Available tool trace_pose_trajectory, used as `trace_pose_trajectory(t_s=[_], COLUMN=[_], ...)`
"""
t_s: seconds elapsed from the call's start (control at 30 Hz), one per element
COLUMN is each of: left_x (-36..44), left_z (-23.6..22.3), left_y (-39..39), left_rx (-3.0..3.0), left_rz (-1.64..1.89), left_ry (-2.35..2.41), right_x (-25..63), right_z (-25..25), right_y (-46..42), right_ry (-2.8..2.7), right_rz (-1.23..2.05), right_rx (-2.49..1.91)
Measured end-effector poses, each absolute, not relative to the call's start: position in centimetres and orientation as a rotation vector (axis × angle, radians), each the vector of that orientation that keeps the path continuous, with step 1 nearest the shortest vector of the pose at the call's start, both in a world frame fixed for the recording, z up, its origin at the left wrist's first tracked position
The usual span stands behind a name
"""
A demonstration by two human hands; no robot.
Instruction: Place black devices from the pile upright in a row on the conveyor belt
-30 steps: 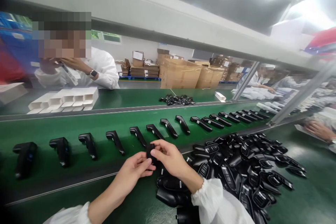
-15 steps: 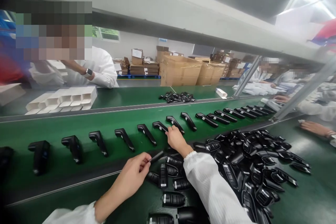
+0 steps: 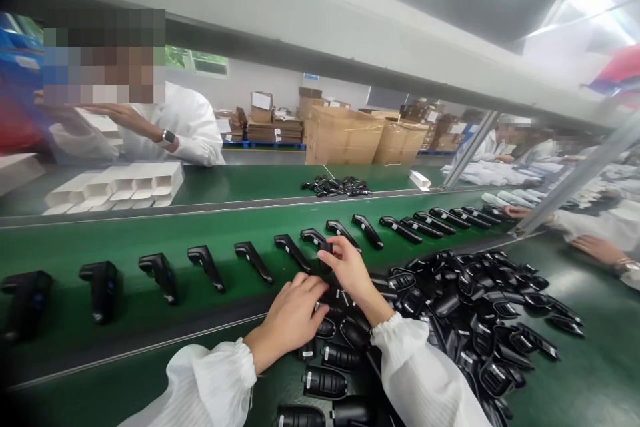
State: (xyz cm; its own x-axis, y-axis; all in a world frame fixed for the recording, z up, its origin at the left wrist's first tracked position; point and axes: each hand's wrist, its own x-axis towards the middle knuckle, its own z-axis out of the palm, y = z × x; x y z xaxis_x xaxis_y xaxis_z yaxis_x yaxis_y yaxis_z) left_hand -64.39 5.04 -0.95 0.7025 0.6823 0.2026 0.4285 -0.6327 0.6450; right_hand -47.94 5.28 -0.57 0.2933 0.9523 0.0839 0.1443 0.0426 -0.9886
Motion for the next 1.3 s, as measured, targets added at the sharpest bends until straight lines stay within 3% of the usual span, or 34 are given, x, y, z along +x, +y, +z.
trace_pose_trajectory(t_s=[0.2,0.33,0.53,0.6,0.73,0.8,0.87,1.0,1.1,1.3], left_x=[-66.4,-69.4,-72.8,-72.8,-71.4,-70.6,-70.1,-70.1,-70.1,-71.6], left_z=[-1.2,-0.1,0.4,0.1,0.0,0.1,0.3,-0.1,-0.5,-0.4], left_y=[4.0,3.7,4.7,4.9,4.8,4.8,4.9,4.6,4.0,4.0], left_rx=[2.673,2.713,1.649,1.257,0.917,1.025,1.188,1.846,2.564,2.632], left_rz=[0.347,0.327,0.531,0.592,0.679,0.669,0.641,0.608,0.373,0.264], left_ry=[0.763,0.817,1.033,0.964,0.768,0.78,0.86,0.911,0.845,0.901], right_x=[-47.9,-49.1,-49.0,-49.4,-52.5,-53.8,-53.9,-51.5,-50.4,-50.5], right_z=[-2.3,-4.6,-3.9,-2.3,0.0,0.2,-0.1,-1.3,-2.5,-3.9], right_y=[8.6,10.0,9.8,8.0,3.4,2.1,2.1,4.9,6.9,8.1], right_ry=[-1.916,-2.002,-1.894,-1.794,-1.519,-1.312,-1.166,-1.365,-1.752,-1.991], right_rz=[0.43,0.13,0.053,0.193,1.055,1.264,1.213,0.885,0.598,0.24], right_rx=[-1.664,-1.967,-2.032,-1.877,-1.249,-1.059,-1.046,-1.368,-1.591,-1.882])
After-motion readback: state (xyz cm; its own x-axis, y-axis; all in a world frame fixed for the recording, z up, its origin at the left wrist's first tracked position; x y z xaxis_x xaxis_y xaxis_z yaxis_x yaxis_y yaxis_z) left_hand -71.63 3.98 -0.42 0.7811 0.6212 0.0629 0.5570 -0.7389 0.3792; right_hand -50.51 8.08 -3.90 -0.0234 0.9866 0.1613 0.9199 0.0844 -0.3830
